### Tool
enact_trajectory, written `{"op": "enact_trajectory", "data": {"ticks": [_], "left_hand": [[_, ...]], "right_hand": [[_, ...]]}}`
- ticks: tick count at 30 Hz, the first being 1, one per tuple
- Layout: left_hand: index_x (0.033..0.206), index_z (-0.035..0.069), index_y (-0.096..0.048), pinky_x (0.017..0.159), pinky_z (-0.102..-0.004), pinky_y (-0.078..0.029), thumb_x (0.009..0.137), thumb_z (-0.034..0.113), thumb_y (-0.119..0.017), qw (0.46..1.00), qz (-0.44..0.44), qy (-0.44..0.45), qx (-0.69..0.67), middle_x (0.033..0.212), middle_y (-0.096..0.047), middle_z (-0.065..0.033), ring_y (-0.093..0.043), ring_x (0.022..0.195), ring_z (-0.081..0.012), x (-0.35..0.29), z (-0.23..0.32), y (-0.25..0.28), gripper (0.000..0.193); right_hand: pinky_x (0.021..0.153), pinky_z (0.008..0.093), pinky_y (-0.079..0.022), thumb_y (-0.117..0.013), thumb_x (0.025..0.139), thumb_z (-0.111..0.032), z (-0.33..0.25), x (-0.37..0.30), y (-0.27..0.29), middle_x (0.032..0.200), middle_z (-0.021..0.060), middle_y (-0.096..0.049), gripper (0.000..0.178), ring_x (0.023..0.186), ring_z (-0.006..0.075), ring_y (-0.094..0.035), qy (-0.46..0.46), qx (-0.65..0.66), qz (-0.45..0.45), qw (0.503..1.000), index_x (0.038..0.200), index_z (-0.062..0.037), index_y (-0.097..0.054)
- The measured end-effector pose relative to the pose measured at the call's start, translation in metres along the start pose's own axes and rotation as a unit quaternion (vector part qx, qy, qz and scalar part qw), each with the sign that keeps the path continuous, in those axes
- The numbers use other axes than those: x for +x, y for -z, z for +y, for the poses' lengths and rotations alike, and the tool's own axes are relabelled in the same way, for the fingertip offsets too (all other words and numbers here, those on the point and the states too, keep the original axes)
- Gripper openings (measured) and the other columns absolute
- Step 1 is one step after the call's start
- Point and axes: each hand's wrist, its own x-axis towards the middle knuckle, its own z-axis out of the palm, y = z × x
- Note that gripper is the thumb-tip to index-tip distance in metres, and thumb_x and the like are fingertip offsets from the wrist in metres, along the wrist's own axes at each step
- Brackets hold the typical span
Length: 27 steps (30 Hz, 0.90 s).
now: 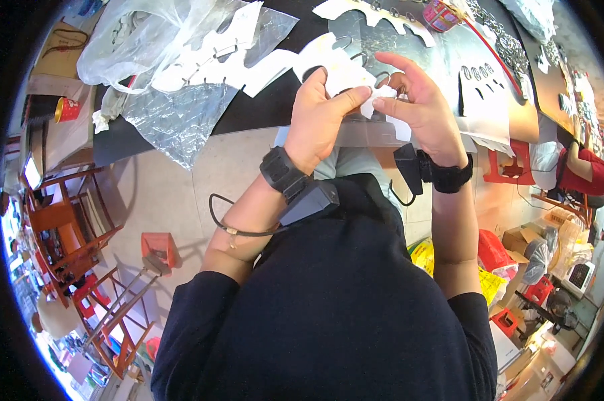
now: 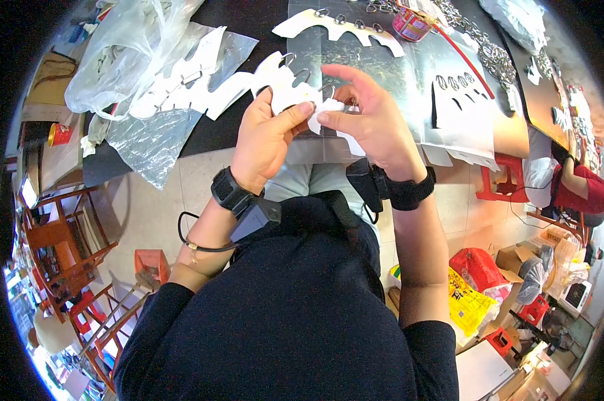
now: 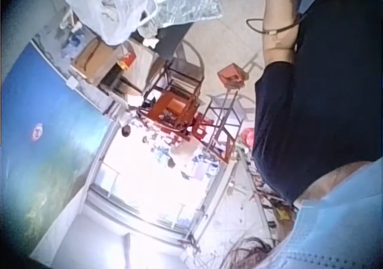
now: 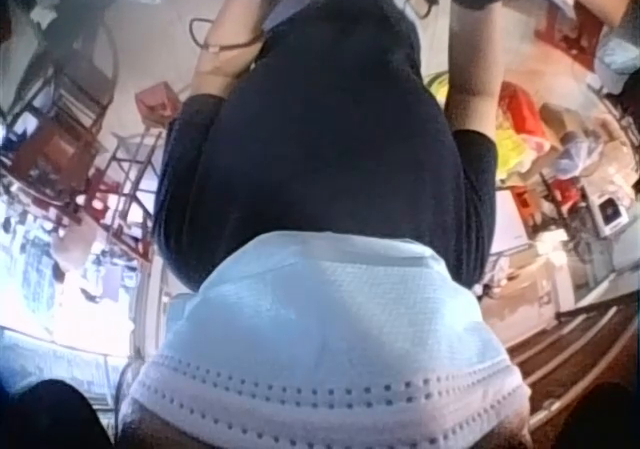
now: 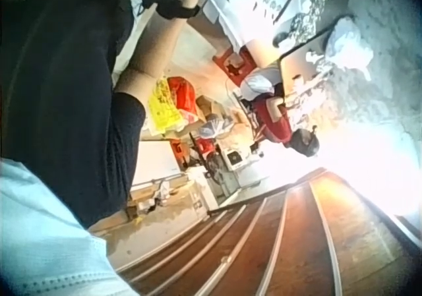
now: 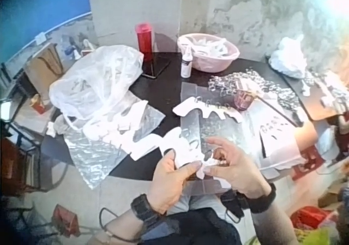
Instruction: Insert metal rings into pre-cut white leather shoe upper components.
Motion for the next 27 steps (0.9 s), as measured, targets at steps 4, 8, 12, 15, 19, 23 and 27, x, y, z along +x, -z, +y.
{"op": "enact_trajectory", "data": {"ticks": [4,8,12,15,19,23,27], "left_hand": [[0.107,-0.001,-0.049,0.076,-0.0272,-0.049,0.081,0.001,-0.059,0.998,-0.030,0.054,-0.031,0.097,-0.060,-0.0078,-0.059,0.086,-0.0145,0.000,0.006,0.007,0.027],[0.108,-0.001,-0.050,0.082,-0.0284,-0.048,0.084,-0.004,-0.052,0.960,-0.061,0.168,-0.215,0.102,-0.059,-0.0093,-0.058,0.091,-0.0176,-0.002,0.020,0.003,0.024],[0.109,0.001,-0.048,0.081,-0.0285,-0.048,0.083,-0.003,-0.054,0.956,-0.045,0.162,-0.241,0.102,-0.059,-0.0081,-0.058,0.090,-0.0170,0.001,0.015,0.004,0.027],[0.111,0.002,-0.046,0.080,-0.0293,-0.048,0.082,-0.002,-0.056,0.978,-0.027,0.100,-0.179,0.102,-0.059,-0.0074,-0.058,0.090,-0.0163,0.002,0.012,0.006,0.031],[0.112,0.003,-0.045,0.075,-0.0272,-0.047,0.080,-0.001,-0.059,0.998,0.018,0.015,-0.060,0.102,-0.059,-0.0070,-0.058,0.088,-0.0148,0.001,0.013,0.008,0.035],[0.110,0.001,-0.046,0.076,-0.0274,-0.048,0.081,-0.001,-0.058,0.999,-0.002,-0.011,-0.031,0.102,-0.059,-0.0083,-0.058,0.090,-0.0156,-0.002,0.008,0.006,0.032],[0.109,-0.001,-0.048,0.080,-0.0296,-0.049,0.083,-0.001,-0.054,0.975,-0.049,0.141,-0.166,0.103,-0.058,-0.0097,-0.059,0.092,-0.0173,-0.001,0.019,0.009,0.027]], "right_hand": [[0.070,0.0202,-0.042,-0.063,0.075,0.004,-0.006,-0.003,-0.003,0.085,0.0001,-0.054,0.051,0.079,0.0076,-0.051,-0.005,0.057,-0.026,0.998,0.122,-0.0053,-0.046],[0.072,0.0207,-0.043,-0.063,0.074,0.004,-0.012,-0.006,-0.007,0.087,0.0002,-0.054,0.052,0.081,0.0077,-0.052,0.005,0.104,-0.056,0.993,0.122,-0.0041,-0.046],[0.075,0.0206,-0.042,-0.064,0.074,0.003,-0.010,-0.002,-0.002,0.093,0.0021,-0.055,0.053,0.085,0.0086,-0.052,0.027,0.057,-0.058,0.996,0.123,-0.0036,-0.045],[0.076,0.0203,-0.042,-0.065,0.074,0.002,-0.009,-0.003,-0.001,0.094,0.0027,-0.055,0.054,0.086,0.0090,-0.052,0.034,0.030,-0.050,0.998,0.124,-0.0035,-0.045],[0.074,0.0199,-0.041,-0.064,0.076,-0.001,-0.014,-0.005,-0.004,0.090,0.0015,-0.052,0.052,0.085,0.0088,-0.051,0.008,0.127,-0.035,0.991,0.123,-0.0031,-0.045],[0.071,0.0187,-0.040,-0.063,0.078,-0.001,-0.012,-0.001,-0.007,0.085,-0.0003,-0.053,0.047,0.079,0.0065,-0.049,0.003,0.045,-0.025,0.999,0.121,-0.0016,-0.047],[0.069,0.0179,-0.039,-0.063,0.077,0.000,-0.003,-0.002,-0.003,0.082,-0.0017,-0.052,0.045,0.076,0.0049,-0.048,0.003,0.069,-0.046,0.997,0.120,-0.0009,-0.048]]}}
